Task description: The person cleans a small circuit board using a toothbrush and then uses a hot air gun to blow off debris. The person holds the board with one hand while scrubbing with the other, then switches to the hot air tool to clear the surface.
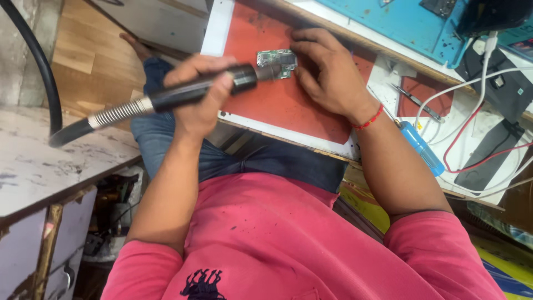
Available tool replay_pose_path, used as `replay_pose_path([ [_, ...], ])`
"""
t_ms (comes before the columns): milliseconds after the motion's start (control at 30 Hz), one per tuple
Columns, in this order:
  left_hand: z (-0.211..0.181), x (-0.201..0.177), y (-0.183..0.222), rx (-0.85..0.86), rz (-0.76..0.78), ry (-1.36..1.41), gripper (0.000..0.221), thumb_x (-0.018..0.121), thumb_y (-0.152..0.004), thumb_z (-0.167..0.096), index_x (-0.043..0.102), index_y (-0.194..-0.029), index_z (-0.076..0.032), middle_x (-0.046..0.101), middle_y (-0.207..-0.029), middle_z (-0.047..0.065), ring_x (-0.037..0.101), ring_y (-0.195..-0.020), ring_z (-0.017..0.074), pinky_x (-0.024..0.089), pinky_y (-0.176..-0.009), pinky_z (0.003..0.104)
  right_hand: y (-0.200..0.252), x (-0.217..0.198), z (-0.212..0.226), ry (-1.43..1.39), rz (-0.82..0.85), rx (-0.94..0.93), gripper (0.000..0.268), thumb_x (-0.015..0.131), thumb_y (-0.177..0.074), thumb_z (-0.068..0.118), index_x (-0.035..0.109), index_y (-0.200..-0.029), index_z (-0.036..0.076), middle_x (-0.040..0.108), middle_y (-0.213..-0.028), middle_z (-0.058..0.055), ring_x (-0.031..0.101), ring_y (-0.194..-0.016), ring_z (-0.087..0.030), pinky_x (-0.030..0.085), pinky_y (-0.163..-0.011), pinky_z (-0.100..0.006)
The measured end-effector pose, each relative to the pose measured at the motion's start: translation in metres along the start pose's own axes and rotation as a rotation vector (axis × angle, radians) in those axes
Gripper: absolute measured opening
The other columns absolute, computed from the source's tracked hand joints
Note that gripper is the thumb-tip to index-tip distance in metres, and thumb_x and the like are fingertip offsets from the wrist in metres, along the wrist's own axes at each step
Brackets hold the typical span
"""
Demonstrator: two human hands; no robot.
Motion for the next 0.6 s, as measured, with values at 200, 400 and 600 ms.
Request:
replay_pose_path([
  [200,0.013,-0.005,0.012,-0.051,-0.101,0.021,0.021,0.069,-0.109,-0.015,0.063,-0.122,0.001,0.067,-0.118,0.015,0.067,-0.113,0.0238,0.053,-0.106,0.035,0.004,0.006,-0.006,-0.011,-0.046,-0.056,0.038,0.068,-0.094,-0.001,0.063,-0.131,-0.003,0.058,-0.141,-0.019,0.058,-0.132,-0.038,0.048,-0.114,-0.044],
  [400,0.008,0.002,0.008,-0.011,-0.102,0.001,0.027,0.069,-0.108,-0.022,0.062,-0.12,0.001,0.069,-0.116,0.016,0.069,-0.108,0.0241,0.054,-0.1,0.036,0.01,0.008,-0.03,-0.044,-0.052,-0.053,0.036,0.067,-0.094,0.001,0.063,-0.13,-0.003,0.059,-0.143,-0.018,0.059,-0.132,-0.037,0.049,-0.114,-0.043],
  [600,-0.002,0.006,-0.002,-0.051,-0.174,0.03,0.023,0.071,-0.103,-0.017,0.066,-0.115,0.002,0.072,-0.119,0.015,0.07,-0.114,0.0245,0.055,-0.107,0.037,-0.012,-0.007,-0.001,-0.007,-0.025,-0.001,0.037,0.066,-0.09,0.003,0.065,-0.126,-0.004,0.059,-0.138,-0.021,0.059,-0.127,-0.039,0.048,-0.11,-0.044],
])
Point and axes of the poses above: each hand's wrist, its own y-axis away from the middle knuckle, its own x-axis out of the palm, z = x × y, the point moved 2 cm from there along -y, towards the middle knuckle
